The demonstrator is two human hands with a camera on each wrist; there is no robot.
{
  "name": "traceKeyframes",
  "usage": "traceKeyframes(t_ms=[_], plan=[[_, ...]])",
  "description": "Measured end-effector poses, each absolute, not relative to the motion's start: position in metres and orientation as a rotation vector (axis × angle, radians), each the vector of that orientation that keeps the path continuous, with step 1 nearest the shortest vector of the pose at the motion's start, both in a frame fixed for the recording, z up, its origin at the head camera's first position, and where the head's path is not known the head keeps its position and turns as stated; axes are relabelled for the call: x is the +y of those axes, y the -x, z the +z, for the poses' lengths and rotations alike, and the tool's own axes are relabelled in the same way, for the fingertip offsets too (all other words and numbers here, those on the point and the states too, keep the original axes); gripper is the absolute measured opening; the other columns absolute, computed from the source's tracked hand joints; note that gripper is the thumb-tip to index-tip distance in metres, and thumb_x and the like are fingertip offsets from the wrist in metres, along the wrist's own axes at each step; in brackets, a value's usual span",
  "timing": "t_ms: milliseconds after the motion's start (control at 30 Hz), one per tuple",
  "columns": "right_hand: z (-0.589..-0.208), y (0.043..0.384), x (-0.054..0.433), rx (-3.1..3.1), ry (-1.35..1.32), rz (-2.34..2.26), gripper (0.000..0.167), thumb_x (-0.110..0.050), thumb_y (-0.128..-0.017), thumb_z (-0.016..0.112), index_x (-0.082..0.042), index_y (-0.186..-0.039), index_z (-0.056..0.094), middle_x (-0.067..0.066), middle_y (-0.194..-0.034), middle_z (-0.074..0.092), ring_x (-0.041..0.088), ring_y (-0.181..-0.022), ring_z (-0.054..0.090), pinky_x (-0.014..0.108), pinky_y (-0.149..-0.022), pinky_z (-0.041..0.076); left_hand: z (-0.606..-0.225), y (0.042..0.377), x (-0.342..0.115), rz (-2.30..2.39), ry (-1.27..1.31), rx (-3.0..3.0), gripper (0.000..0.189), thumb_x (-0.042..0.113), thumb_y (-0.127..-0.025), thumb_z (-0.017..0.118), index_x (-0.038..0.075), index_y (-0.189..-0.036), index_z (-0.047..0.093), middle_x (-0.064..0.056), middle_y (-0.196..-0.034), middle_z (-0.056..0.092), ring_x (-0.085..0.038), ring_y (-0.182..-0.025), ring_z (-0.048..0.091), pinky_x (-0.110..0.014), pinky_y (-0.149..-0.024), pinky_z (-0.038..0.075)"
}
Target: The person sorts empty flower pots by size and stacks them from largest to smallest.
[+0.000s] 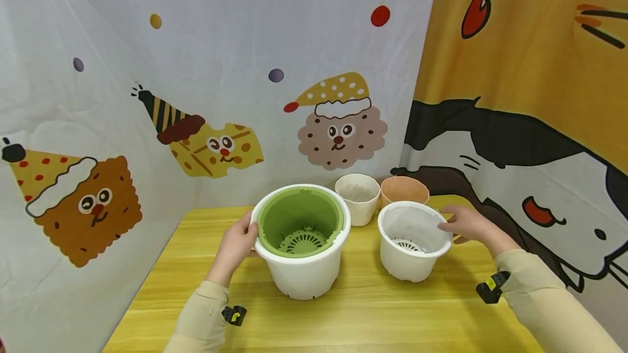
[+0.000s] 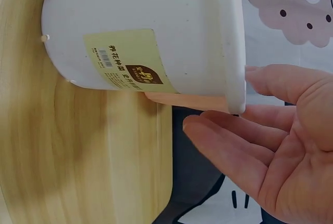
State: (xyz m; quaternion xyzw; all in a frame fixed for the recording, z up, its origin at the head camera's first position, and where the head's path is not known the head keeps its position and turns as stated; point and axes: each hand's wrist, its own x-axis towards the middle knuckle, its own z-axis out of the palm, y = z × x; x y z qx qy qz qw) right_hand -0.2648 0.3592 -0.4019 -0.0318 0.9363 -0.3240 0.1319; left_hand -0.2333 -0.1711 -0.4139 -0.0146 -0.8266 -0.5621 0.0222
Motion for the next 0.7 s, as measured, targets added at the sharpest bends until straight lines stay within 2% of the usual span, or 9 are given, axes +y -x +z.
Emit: traceKeyframes(t_ms=[167, 400, 700], plan=[[-0.406, 0.265, 0.358, 2.729, 0.067, -0.944, 0.06, -0.012, -0.095, 0.063, 0.022, -0.136, 0.035, 0.037, -0.108, 0.058, 0.03, -0.082, 0.068, 0.041, -0.066, 0.063, -0.414, 0.232, -0.171, -1.746, 0.046, -2.547, 0.051, 0.014, -0.103, 0.044, 0.003, -0.152, 0.035, -0.032, -0.128, 0.056, -0.026, -0.08, 0.068, -0.036, -0.061, 0.063], [-0.411, 0.266, 0.356, 2.763, 0.05, -0.93, 0.049, -0.006, -0.094, 0.062, 0.02, -0.131, 0.044, 0.029, -0.099, 0.064, 0.026, -0.074, 0.069, 0.037, -0.062, 0.063, -0.413, 0.232, -0.171, -1.74, 0.028, -2.558, 0.052, 0.015, -0.103, 0.044, 0.003, -0.153, 0.035, -0.032, -0.129, 0.056, -0.026, -0.08, 0.068, -0.035, -0.06, 0.063], [-0.416, 0.267, 0.354, 2.8, 0.007, -0.909, 0.041, -0.001, -0.093, 0.06, 0.02, -0.126, 0.049, 0.029, -0.102, 0.064, 0.024, -0.075, 0.068, 0.037, -0.062, 0.063, -0.414, 0.233, -0.171, -1.735, 0.032, -2.554, 0.05, 0.015, -0.103, 0.043, 0.005, -0.152, 0.038, -0.031, -0.125, 0.058, -0.026, -0.079, 0.067, -0.036, -0.06, 0.063]])
